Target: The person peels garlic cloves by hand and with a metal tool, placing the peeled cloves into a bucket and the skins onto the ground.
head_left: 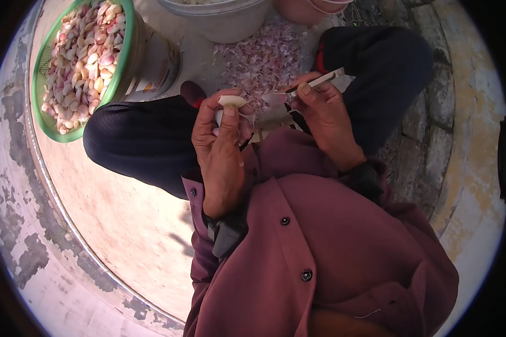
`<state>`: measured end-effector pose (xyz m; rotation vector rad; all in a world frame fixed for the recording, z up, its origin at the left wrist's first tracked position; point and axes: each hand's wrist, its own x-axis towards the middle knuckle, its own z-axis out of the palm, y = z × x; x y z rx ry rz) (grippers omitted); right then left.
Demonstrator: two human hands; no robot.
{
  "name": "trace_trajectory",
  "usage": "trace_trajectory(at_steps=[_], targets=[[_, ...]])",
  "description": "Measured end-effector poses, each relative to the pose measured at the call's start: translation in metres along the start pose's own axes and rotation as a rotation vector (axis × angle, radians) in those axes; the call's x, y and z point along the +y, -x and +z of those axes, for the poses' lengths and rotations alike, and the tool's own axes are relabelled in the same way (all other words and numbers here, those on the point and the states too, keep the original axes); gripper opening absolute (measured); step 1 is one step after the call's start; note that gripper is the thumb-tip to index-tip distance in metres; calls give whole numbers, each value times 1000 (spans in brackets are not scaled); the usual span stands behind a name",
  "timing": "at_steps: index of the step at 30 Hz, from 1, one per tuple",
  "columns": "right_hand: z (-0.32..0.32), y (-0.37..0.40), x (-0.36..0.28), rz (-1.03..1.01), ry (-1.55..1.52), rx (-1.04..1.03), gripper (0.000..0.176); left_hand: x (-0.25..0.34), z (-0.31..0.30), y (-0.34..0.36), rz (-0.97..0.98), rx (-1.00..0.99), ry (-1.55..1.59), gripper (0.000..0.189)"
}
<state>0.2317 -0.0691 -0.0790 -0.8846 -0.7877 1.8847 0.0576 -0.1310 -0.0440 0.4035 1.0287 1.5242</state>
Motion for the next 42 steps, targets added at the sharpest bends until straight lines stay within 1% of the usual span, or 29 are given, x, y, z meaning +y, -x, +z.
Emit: trace_trajectory(at_steps=[1, 2, 4, 5, 7, 8, 10, 11, 13, 14, 16, 17, 19, 20, 22, 23, 25, 26, 28, 29, 31, 32, 34, 35, 37, 41, 42], targets=[[-3, 1, -1, -29, -29, 66, 15, 5, 1, 2, 34, 18, -139, 18], [-5, 1, -2, -25, -29, 66, 15, 8, 1, 4, 32, 21, -139, 18], [-2, 1, -12, -15, 352, 18, 15, 11, 2, 5, -17, -19, -413, 19], [2, 2, -17, -14, 353, 25, 15, 8, 0, 4, -22, -23, -412, 19], [17, 2, -24, -66, 401, -69, 16, 0, -3, 1, 136, -69, -649, 24], [23, 3, -27, -68, 400, -65, 16, 2, -1, 0, 134, -73, -649, 24], [32, 2, -31, -223, 466, -116, 17, 7, 4, -1, 312, -147, -890, 28], [35, 2, -32, -223, 468, -117, 17, 10, 7, -1, 312, -145, -889, 28], [38, 2, -33, -215, 512, -152, 18, 15, 12, 0, 426, -191, -1070, 32], [38, 3, -34, -212, 512, -152, 18, 15, 13, 0, 424, -190, -1070, 32], [39, 3, -37, -189, 528, -145, 17, 14, 14, -1, 554, -162, -1123, 33], [39, 3, -38, -189, 528, -145, 17, 16, 13, -1, 553, -162, -1123, 33], [38, 4, -41, -144, 519, -156, 17, 19, 11, -2, 546, -219, -1221, 33], [36, 4, -41, -143, 520, -153, 17, 19, 11, -1, 545, -221, -1220, 33], [32, 3, -39, -27, 283, -143, 16, 21, 12, 0, 522, -252, -1230, 30], [31, 4, -40, -27, 283, -143, 16, 19, 10, 0, 521, -252, -1230, 30], [32, 6, -43, 63, 290, -87, 16, 14, 7, 0, 474, -262, -1078, 29], [30, 5, -41, 64, 291, -87, 16, 14, 8, 2, 473, -261, -1078, 29], [24, 2, -34, 225, -127, -90, 15, 10, 11, 7, 89, -140, -603, 29], [24, 2, -32, 225, -126, -92, 15, 8, 13, 7, 90, -139, -602, 29], [28, 2, -27, 101, -113, -32, 15, 4, 13, 4, -20, -95, -426, 31], [28, 2, -25, 103, -115, -31, 15, 3, 12, 4, -23, -94, -428, 31], [28, 0, -22, -36, 46, 11, 15, 3, 10, 4, 33, -111, -404, 32], [30, 0, -23, -37, 46, 12, 15, 3, 10, 4, 32, -112, -404, 32], [36, 2, -26, -15, 147, -29, 16, 5, 11, 4, -27, -66, -345, 34], [36, 1, -25, -28, 157, -40, 17, 2, 11, 3, 13, -65, -380, 32], [36, 1, -25, -27, 146, -42, 17, 3, 7, 2, -38, -95, -270, 28]])
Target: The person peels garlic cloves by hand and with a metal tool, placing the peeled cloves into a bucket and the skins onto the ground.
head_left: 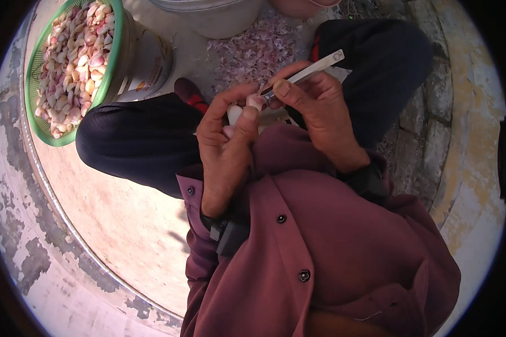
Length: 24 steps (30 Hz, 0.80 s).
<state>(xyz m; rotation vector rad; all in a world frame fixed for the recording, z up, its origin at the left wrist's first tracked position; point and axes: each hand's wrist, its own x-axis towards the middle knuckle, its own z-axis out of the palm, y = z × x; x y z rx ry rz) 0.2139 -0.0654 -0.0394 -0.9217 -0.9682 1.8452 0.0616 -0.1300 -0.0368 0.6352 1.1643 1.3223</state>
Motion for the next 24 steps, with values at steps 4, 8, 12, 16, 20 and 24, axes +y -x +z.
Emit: trace_trajectory(at_steps=[4, 8, 12, 16, 20, 24], targets=[[-3, -1, 3, 2, -1, -8, 15, -6, 1, -2, -99, 7, 267, 22], [-3, 0, 0, 9, 12, -37, 14, -9, -4, -4, -156, -72, 326, 20], [1, -2, 0, 26, 4, -44, 13, -8, 0, -5, -224, -29, 366, 17], [-6, -5, 5, -33, 95, -37, 14, -6, -8, -6, -278, -131, 430, 17], [-23, -19, 10, -88, 156, 129, 16, -3, -5, -4, -296, -87, 464, 19], [-26, -16, 9, -303, 415, 73, 22, -4, -6, -3, -268, 21, 465, 22]])
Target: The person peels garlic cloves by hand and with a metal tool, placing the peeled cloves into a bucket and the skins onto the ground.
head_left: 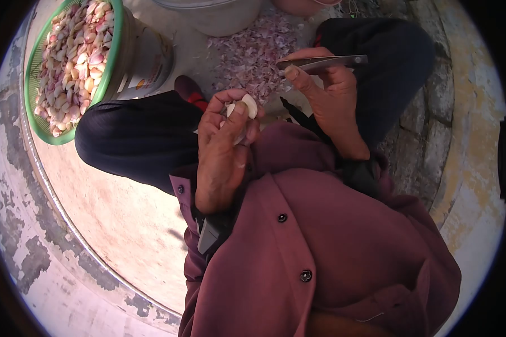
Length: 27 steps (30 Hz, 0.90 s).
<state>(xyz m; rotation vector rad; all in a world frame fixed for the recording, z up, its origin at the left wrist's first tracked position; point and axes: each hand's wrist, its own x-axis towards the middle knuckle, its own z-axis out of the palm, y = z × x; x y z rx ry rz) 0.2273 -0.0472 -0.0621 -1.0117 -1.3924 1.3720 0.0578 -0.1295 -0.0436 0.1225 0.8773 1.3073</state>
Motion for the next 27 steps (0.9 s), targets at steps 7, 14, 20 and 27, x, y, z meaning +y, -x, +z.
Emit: trace_trajectory(at_steps=[7, 14, 20, 27], targets=[[14, 12, -15, -230, 53, -221, 22, -6, -4, -4, 60, -34, 27, 22], [11, 11, -17, -216, 103, -157, 15, -3, 8, 2, 44, -58, -36, 22], [-3, 4, -9, -144, 149, 67, 16, -2, 6, 2, 11, -14, 2, 21], [9, 15, -16, -281, 143, -234, 24, -10, 7, -3, 70, 43, 0, 20]])
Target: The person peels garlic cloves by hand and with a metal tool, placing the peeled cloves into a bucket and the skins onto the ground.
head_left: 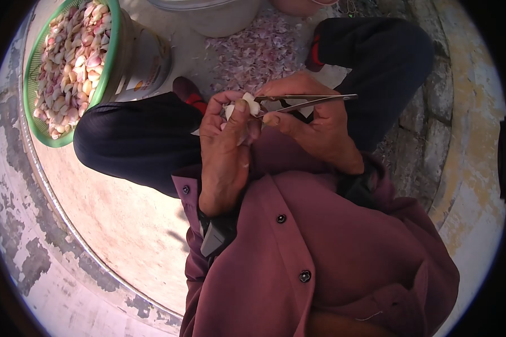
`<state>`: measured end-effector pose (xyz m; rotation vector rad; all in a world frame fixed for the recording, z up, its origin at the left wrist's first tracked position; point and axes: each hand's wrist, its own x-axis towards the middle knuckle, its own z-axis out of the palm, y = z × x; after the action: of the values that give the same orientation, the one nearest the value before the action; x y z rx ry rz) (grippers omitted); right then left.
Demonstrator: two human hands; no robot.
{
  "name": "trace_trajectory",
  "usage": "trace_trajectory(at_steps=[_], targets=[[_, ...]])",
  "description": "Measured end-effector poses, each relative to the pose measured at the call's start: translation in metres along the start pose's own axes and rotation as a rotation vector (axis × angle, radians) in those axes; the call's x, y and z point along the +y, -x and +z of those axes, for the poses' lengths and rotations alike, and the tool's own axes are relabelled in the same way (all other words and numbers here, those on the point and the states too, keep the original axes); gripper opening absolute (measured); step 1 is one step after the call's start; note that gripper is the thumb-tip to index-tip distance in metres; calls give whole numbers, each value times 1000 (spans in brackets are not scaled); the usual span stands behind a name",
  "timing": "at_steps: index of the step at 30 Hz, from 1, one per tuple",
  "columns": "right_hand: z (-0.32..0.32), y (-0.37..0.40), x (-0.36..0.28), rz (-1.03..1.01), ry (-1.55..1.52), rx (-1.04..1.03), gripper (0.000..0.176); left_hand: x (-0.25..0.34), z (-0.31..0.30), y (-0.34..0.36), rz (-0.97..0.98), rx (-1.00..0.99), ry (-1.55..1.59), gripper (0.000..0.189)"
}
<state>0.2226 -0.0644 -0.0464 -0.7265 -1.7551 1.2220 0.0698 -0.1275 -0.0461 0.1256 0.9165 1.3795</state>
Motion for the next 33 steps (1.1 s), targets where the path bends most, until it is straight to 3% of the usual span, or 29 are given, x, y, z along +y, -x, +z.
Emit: trace_trajectory(at_steps=[3, 5, 12, 15, 20, 24, 29, 33], targets=[[3, 1, -4, 11, 68, 53, 22, 2, 0, 2, 10, -10, -20, 20], [3, 3, -4, 134, -96, 71, 21, 3, 0, 3, 12, -28, -22, 20], [-2, 4, -1, 120, -15, 43, 14, 4, 2, 5, -6, -56, -45, 21], [-3, 5, -2, 248, -69, 85, 19, 2, 2, 4, 10, -76, -46, 21], [-9, 5, 25, 249, -96, 387, 18, 3, 0, 5, -6, -101, -39, 21], [-17, 5, 22, 324, -149, 375, 21, 5, -4, 5, -25, -59, -49, 22], [-4, 11, 5, 287, -341, 85, 23, 5, 1, 5, 2, -31, -96, 19], [1, 11, 2, 312, -434, 99, 21, 6, 4, 7, 35, -28, -119, 13]])
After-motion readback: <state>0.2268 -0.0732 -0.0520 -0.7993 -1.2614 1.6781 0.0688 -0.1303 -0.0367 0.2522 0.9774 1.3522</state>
